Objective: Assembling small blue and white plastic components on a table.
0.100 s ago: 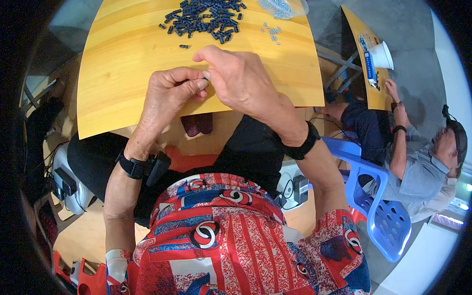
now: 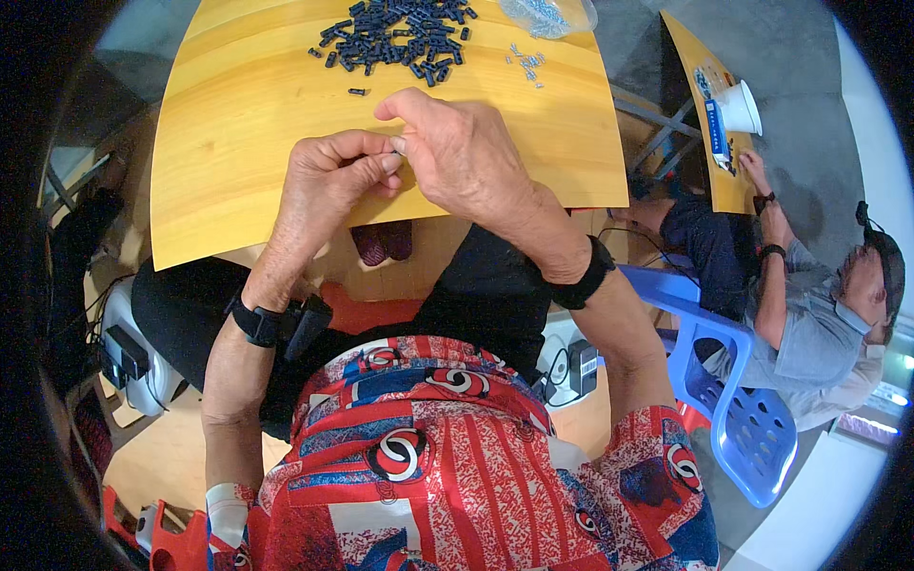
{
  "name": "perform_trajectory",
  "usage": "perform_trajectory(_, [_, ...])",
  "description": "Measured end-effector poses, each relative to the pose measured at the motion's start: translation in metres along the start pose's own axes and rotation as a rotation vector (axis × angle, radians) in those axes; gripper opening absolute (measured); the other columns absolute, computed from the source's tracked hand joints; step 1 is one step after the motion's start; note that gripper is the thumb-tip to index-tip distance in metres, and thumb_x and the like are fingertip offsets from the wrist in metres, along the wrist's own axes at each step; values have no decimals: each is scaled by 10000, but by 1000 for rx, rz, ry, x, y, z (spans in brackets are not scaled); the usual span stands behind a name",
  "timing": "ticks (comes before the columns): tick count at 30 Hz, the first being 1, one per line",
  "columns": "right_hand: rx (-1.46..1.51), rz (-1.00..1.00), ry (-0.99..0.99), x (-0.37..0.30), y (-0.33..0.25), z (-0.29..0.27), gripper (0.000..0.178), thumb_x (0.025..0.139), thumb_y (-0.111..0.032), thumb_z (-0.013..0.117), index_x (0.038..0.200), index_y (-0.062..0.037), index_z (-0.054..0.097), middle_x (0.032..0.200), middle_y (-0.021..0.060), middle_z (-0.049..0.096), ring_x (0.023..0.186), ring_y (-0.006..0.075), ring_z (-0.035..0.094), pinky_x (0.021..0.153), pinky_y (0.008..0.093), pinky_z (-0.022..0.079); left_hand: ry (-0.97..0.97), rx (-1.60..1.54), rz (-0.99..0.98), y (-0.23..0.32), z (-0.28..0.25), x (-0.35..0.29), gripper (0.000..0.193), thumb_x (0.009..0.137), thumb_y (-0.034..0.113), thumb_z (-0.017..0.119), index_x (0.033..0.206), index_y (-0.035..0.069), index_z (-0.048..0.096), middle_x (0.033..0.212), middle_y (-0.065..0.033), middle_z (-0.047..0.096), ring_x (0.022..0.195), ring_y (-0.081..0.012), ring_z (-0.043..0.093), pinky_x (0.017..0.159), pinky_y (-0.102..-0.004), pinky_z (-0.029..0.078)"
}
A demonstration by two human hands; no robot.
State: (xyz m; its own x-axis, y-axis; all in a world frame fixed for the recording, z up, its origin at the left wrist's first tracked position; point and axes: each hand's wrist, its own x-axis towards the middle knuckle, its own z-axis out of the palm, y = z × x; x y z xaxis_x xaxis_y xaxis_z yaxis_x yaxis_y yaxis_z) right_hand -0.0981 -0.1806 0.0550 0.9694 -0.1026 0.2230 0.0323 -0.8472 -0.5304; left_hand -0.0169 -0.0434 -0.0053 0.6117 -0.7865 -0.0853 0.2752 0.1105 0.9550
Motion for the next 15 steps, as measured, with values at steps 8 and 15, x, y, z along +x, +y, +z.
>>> perform_trajectory(8, [259,227,75,0,-1,2,126,840,-93,553,930,-17,596,714,127,631,642,220,648,561,312,499,59,-47,-8,4,0,0,102,853,29,615,897,-47,668,731,-56,655,636,-76,606,576,-191,501])
perform_trajectory(15, [318,170,214,-20,0,10,83,848,-49,568,891,7,610,721,113,625,630,159,632,552,260,483,82,-108,-21,6,-1,0,105,848,10,611,911,-60,656,757,-71,657,648,-87,613,588,-194,509])
